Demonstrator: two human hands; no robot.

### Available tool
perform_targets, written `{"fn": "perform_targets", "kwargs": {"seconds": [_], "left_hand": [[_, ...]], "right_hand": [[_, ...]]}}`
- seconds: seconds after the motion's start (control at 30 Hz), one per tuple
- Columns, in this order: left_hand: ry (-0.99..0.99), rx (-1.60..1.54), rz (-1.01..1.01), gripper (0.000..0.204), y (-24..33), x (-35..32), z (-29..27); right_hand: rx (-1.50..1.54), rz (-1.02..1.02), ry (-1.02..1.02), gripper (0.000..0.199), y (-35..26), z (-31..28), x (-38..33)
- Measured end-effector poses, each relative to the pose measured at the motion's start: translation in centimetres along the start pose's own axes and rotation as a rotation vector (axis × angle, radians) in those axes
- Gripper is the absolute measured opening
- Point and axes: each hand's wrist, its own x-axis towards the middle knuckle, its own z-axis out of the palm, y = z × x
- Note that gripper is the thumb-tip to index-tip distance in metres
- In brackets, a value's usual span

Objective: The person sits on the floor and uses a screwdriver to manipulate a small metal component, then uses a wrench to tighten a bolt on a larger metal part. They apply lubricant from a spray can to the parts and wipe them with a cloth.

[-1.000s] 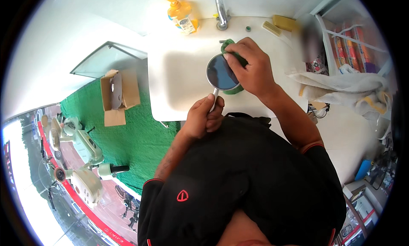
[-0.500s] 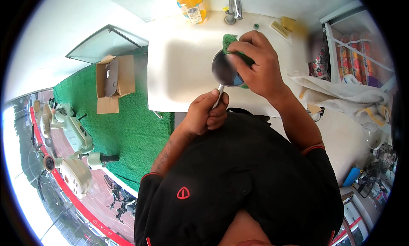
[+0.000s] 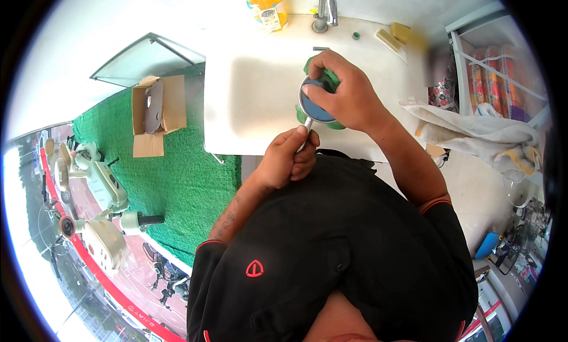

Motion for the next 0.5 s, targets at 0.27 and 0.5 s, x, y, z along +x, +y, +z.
{"fn": "perform_targets", "kwargs": {"seconds": [0.27,0.5], "left_hand": [[0.049,0.061,0.017,0.037,-0.4,0.1,0.1],[0.093,0.062,-0.007,0.036,-0.4,0.2,0.4]], "right_hand": [[-0.057,-0.019,0.117,0.019,0.3,1.1,-0.3],[-0.191,-0.164,0.241,0.017,1.3,2.1,-0.7]]}}
